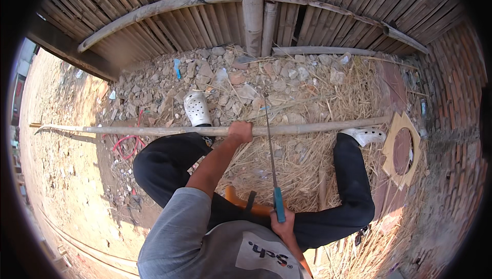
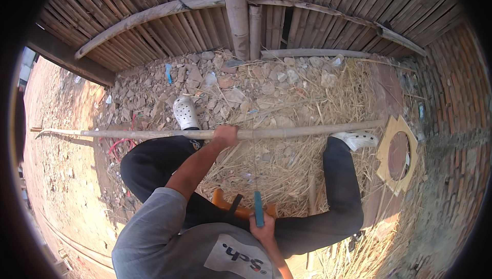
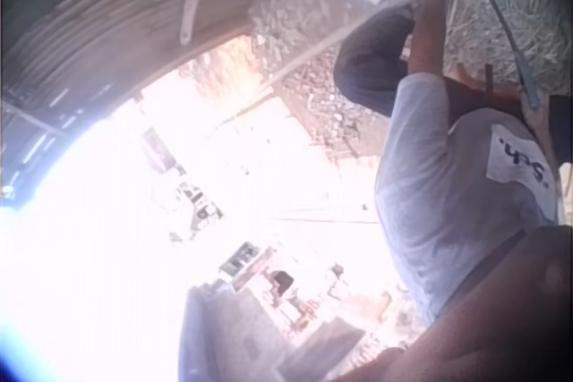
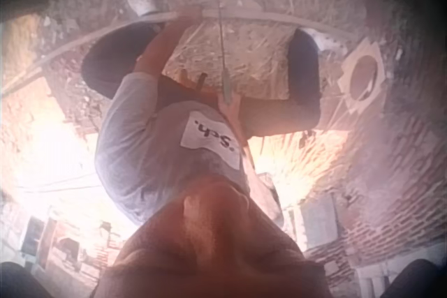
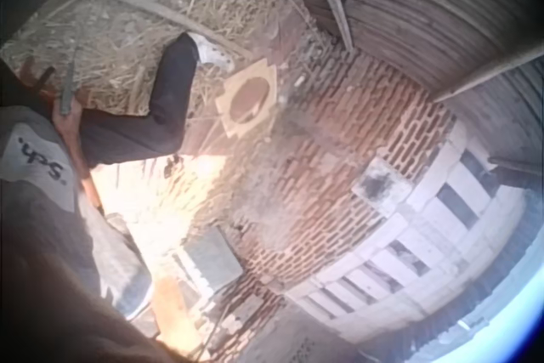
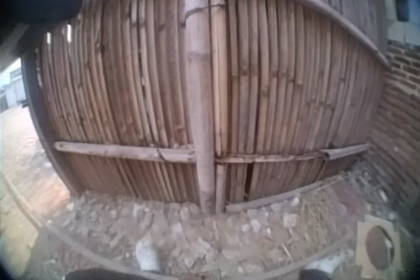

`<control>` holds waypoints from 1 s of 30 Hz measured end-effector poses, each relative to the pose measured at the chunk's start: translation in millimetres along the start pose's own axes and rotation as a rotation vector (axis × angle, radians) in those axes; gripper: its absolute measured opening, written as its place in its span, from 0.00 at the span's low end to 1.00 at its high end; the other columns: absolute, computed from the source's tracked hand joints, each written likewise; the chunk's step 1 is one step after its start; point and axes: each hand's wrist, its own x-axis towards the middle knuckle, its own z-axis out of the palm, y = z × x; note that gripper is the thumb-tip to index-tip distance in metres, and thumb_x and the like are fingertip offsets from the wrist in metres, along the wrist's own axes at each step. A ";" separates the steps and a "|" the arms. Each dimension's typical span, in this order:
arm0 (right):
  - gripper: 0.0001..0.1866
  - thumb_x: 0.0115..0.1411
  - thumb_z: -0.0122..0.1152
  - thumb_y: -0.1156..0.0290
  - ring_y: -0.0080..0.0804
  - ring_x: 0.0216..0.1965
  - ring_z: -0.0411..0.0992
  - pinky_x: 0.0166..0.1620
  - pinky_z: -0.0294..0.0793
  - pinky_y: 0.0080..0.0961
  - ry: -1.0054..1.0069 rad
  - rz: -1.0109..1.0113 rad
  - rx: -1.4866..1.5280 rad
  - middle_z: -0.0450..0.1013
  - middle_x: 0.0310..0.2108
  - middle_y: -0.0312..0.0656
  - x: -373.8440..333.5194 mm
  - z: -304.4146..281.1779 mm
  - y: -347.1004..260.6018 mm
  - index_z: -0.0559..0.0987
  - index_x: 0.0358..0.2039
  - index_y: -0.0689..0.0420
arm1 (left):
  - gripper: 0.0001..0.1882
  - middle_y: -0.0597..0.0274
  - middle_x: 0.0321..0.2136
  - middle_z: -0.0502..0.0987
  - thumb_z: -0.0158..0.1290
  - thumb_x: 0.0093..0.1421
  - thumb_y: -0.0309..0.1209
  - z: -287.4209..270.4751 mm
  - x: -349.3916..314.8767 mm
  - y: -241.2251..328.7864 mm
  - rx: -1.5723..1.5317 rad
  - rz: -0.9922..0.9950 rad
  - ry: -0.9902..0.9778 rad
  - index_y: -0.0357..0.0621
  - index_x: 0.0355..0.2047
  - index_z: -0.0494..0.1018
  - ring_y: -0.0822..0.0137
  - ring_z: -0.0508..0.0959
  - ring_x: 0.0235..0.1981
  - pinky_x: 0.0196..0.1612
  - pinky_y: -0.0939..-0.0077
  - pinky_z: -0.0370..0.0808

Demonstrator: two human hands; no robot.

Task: The person sits on a low stool and uses a hand saw to cut a long bamboo pole resting between their legs. They saw through the pole, pause to separate the cut section, and then resume sawing at a new location on the remaining length.

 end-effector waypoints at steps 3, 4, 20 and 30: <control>0.07 0.54 0.62 0.74 0.22 0.16 0.67 0.22 0.67 0.24 -0.003 0.001 -0.020 0.67 0.14 0.37 -0.9 -2.2 -2.5 0.74 0.22 0.60 | 0.18 0.51 0.39 0.80 0.52 0.51 0.35 -2.5 -3.6 2.0 0.018 -0.002 0.011 0.47 0.43 0.77 0.54 0.81 0.42 0.46 0.61 0.77; 0.07 0.54 0.62 0.74 0.22 0.16 0.66 0.22 0.66 0.25 0.010 -0.015 -0.024 0.67 0.13 0.38 -2.2 -3.3 -7.0 0.74 0.22 0.60 | 0.18 0.51 0.39 0.80 0.52 0.51 0.35 -4.2 -4.5 3.2 0.024 -0.003 0.009 0.47 0.43 0.77 0.54 0.81 0.42 0.46 0.61 0.77; 0.08 0.54 0.58 0.79 0.14 0.17 0.61 0.21 0.60 0.20 -0.051 0.045 0.058 0.63 0.13 0.31 -17.1 -7.5 -16.2 0.72 0.19 0.63 | 0.16 0.52 0.39 0.81 0.51 0.52 0.33 -0.4 -1.8 3.7 -0.004 -0.008 0.061 0.46 0.42 0.76 0.54 0.82 0.40 0.44 0.61 0.77; 0.07 0.54 0.60 0.76 0.16 0.15 0.64 0.21 0.65 0.24 0.033 0.058 0.056 0.64 0.11 0.37 -12.0 -0.9 -1.6 0.74 0.21 0.63 | 0.17 0.51 0.37 0.81 0.52 0.51 0.33 16.5 0.4 -3.5 0.041 0.023 0.121 0.45 0.42 0.75 0.52 0.82 0.38 0.43 0.60 0.78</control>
